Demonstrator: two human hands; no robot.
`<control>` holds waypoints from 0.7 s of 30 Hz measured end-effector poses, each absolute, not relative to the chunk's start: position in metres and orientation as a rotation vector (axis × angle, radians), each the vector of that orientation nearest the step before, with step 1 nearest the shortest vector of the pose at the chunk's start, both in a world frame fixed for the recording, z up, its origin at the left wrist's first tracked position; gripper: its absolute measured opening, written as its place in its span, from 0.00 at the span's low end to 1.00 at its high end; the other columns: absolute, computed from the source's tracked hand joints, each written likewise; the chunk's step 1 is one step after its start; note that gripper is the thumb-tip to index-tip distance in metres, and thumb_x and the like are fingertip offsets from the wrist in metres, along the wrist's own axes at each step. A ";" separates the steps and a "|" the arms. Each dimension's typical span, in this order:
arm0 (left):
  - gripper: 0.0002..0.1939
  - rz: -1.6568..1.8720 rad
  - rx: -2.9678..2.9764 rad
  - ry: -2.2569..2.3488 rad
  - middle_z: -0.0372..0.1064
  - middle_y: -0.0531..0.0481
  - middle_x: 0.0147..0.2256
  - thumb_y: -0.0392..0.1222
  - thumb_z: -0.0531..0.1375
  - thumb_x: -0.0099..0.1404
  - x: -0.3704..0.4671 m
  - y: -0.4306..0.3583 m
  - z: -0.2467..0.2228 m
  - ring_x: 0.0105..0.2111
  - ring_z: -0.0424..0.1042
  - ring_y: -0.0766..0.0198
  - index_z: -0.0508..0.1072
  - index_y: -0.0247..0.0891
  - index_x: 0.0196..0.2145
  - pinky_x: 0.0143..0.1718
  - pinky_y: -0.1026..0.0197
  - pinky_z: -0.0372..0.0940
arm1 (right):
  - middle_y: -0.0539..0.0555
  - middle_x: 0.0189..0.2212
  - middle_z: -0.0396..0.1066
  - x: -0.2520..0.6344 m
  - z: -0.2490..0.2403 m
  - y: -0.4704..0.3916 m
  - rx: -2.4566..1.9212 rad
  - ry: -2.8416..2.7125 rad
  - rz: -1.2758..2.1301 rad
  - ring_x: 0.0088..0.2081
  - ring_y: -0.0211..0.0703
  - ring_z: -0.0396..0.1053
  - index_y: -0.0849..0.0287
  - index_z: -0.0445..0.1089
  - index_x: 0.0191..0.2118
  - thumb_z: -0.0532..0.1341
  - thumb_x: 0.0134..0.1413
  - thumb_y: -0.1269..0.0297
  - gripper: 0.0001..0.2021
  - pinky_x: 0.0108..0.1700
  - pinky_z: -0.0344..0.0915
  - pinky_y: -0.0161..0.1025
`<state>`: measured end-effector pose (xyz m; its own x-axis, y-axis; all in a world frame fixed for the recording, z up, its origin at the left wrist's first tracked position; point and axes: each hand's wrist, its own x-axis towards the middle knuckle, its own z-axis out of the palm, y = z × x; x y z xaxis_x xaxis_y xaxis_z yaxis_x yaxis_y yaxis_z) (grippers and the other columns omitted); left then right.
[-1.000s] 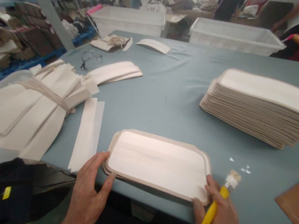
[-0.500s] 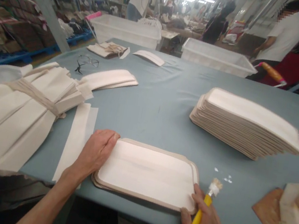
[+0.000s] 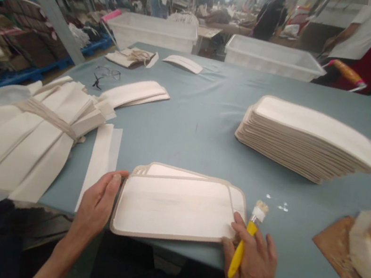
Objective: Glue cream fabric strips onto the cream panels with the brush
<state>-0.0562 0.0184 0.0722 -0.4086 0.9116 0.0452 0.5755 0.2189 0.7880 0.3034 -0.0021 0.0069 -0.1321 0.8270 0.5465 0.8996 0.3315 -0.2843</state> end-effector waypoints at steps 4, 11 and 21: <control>0.35 1.182 1.015 2.273 0.80 0.44 0.49 0.75 0.58 0.65 -0.046 -0.044 0.066 0.43 0.79 0.52 0.77 0.44 0.52 0.49 0.51 0.75 | 0.62 0.59 0.76 0.303 0.009 -0.002 -1.494 -1.962 -0.100 0.59 0.64 0.72 0.54 0.68 0.56 0.54 0.77 0.55 0.13 0.68 0.57 0.71; 0.44 1.223 0.232 1.809 0.80 0.40 0.46 0.71 0.77 0.41 -0.017 -0.094 0.041 0.35 0.79 0.54 0.79 0.37 0.47 0.30 0.58 0.77 | 0.66 0.59 0.76 0.299 0.008 0.001 -1.453 -1.962 -0.127 0.59 0.65 0.73 0.56 0.67 0.54 0.54 0.77 0.57 0.11 0.65 0.60 0.72; 0.31 1.456 -0.010 1.525 0.82 0.47 0.37 0.54 0.82 0.45 0.006 -0.066 0.060 0.36 0.82 0.55 0.79 0.39 0.42 0.32 0.62 0.77 | 0.67 0.58 0.77 0.297 0.007 0.003 -1.403 -1.957 -0.187 0.58 0.65 0.74 0.58 0.68 0.53 0.57 0.76 0.60 0.10 0.65 0.62 0.71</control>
